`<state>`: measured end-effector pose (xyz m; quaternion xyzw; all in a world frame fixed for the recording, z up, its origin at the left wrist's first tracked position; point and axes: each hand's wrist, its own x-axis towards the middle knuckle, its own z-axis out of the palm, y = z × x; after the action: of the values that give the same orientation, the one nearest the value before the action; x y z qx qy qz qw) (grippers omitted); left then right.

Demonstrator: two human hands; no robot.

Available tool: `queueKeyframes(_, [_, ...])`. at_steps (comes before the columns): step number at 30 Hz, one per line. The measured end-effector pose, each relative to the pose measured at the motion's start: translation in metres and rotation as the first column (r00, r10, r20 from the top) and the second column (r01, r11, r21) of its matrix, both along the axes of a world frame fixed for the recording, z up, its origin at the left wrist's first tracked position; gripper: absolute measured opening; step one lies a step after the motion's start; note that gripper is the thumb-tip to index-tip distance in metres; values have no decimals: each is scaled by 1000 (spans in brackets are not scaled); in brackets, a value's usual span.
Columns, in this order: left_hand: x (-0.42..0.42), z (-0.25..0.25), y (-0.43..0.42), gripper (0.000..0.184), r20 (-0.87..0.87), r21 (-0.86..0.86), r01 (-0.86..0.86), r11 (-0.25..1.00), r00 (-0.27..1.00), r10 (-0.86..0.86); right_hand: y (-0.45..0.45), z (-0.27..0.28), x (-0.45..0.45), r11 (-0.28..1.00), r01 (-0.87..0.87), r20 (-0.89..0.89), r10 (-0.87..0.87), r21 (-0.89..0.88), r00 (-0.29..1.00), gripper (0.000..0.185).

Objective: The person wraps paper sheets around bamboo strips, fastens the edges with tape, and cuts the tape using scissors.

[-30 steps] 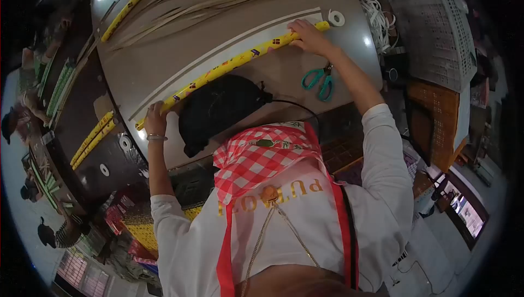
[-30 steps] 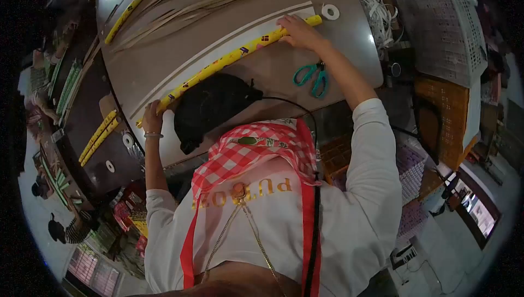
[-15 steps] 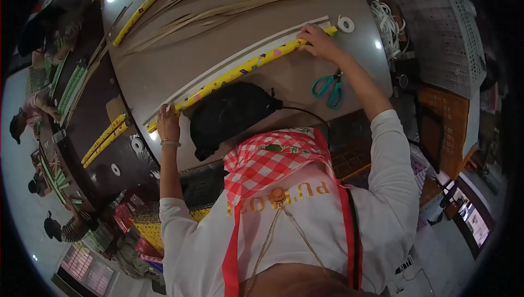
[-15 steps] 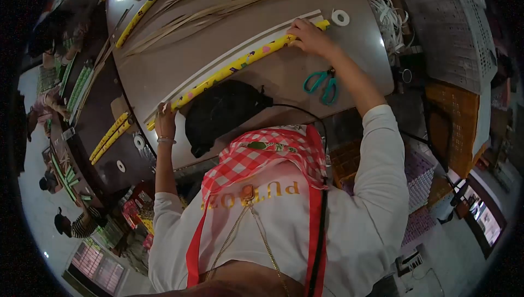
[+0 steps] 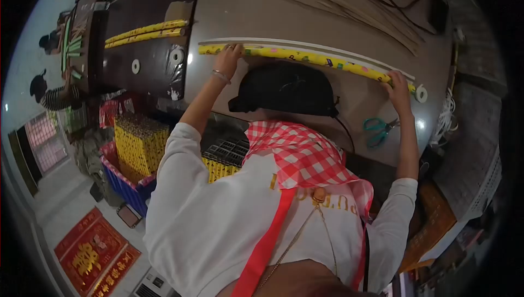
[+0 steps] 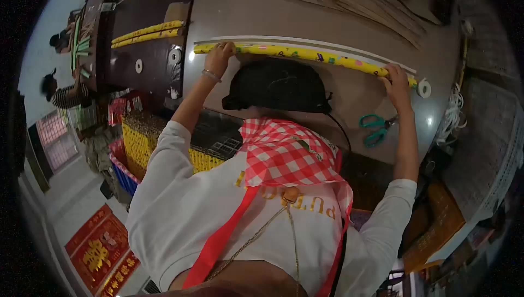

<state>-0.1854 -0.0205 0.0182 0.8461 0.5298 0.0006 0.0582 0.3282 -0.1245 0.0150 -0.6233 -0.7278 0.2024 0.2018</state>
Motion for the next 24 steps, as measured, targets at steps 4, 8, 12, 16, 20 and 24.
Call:
queueKeyframes(4, [3, -7, -3, 24, 70, 62, -40, 997, 997, 36, -1, 1, -3, 999, 20, 20, -20, 44, 1000, 29])
queueKeyframes(8, [6, -1, -7, 27, 91, 7, -71, 997, 993, 70, -6, 6, -7, 998, 60, 168, -55, -25, 984, 34])
queueKeyframes(12, [3, -2, -7, 27, 54, -21, -65, 998, 996, 66, -9, -2, 0, 992, 118, 55, -116, -35, 992, 40])
queueKeyframes(16, [0, -12, -8, 28, 47, 103, -4, 995, 999, -1, -6, 4, 0, 996, 66, 102, -60, -61, 993, 35])
queueKeyframes(20, [5, -6, -7, 32, 13, 198, 60, 978, 998, -63, -5, 8, 0, 999, 36, 224, -41, 26, 974, 32])
queueKeyframes(24, [15, -1, -13, 37, -182, 140, 8, 990, 983, 18, -6, 3, 0, 993, 89, 196, -102, 76, 975, 32])
